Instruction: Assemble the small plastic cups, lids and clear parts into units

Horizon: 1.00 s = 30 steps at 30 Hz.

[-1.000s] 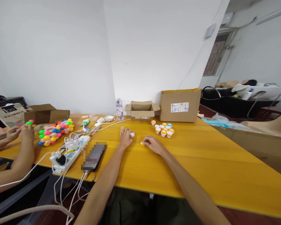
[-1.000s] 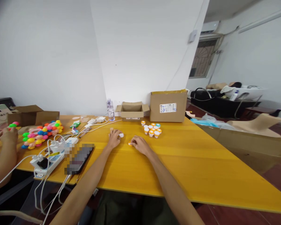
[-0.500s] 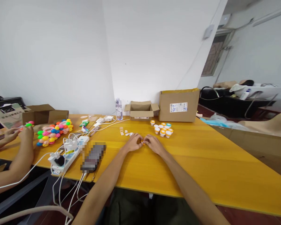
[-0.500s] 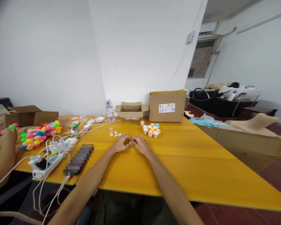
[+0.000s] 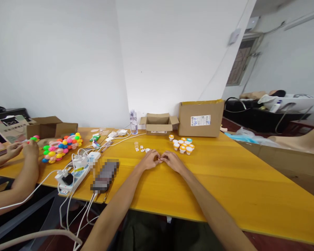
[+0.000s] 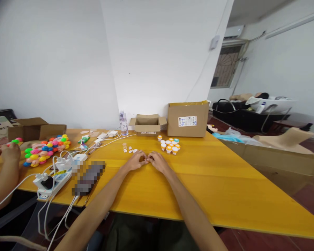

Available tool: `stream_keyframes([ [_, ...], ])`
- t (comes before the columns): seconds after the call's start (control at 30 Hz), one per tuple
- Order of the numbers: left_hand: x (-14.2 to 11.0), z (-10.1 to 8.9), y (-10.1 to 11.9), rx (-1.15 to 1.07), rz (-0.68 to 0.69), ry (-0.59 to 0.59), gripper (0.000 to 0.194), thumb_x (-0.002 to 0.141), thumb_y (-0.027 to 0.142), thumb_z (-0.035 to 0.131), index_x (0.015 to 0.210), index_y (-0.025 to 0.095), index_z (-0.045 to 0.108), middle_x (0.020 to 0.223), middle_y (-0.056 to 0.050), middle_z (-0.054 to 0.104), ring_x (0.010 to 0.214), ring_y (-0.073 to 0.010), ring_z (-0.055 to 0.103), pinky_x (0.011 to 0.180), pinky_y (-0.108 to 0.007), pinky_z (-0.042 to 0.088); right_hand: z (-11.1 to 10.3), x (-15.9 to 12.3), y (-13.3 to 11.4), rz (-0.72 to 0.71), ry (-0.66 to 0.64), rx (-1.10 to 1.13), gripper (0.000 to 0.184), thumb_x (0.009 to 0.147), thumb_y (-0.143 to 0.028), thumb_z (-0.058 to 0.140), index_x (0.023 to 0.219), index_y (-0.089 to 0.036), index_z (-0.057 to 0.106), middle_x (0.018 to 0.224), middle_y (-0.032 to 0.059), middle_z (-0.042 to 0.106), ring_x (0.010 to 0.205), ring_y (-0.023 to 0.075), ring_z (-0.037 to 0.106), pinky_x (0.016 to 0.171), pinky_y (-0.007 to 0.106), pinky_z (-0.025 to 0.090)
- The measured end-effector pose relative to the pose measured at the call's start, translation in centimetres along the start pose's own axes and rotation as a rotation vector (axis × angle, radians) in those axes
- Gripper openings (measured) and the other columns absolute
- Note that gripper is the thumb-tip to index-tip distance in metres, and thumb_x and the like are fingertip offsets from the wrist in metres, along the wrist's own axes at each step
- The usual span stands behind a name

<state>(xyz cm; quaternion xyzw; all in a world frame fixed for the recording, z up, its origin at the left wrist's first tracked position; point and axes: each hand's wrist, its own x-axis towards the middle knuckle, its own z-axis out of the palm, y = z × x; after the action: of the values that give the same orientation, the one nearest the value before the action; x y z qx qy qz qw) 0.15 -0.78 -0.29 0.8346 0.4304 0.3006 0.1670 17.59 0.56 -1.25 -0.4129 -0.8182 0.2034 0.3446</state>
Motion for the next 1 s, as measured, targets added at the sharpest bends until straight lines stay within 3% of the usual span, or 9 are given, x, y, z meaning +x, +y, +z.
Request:
stream_keyframes([
  [0.6, 0.39, 0.18, -0.28, -0.045, -0.023, -0.014, 0.006, 0.076, 0.022, 0.066, 0.076, 0.019, 0.061, 0.081, -0.002, 0.060, 0.085, -0.0189, 0.054, 0.082, -0.032, 0.044, 0.10, 0.05, 0.60, -0.017, 0.002, -0.003, 0.014, 0.077, -0.010, 0.056, 0.070, -0.021, 0.061, 0.078, 0.0025, 0.064, 0.078, 0.0184, 0.060, 0.075, 0.030, 0.047],
  [1.0, 0.27, -0.13, -0.06, 0.017, -0.012, -0.022, 0.006, 0.078, 0.025, 0.064, 0.076, 0.020, 0.063, 0.084, -0.004, 0.062, 0.090, -0.0208, 0.055, 0.088, -0.034, 0.044, -0.15, -0.06, 0.22, -0.005, -0.028, -0.055, 0.017, 0.078, -0.008, 0.053, 0.071, -0.021, 0.060, 0.082, 0.0028, 0.063, 0.080, 0.0179, 0.059, 0.076, 0.030, 0.045],
])
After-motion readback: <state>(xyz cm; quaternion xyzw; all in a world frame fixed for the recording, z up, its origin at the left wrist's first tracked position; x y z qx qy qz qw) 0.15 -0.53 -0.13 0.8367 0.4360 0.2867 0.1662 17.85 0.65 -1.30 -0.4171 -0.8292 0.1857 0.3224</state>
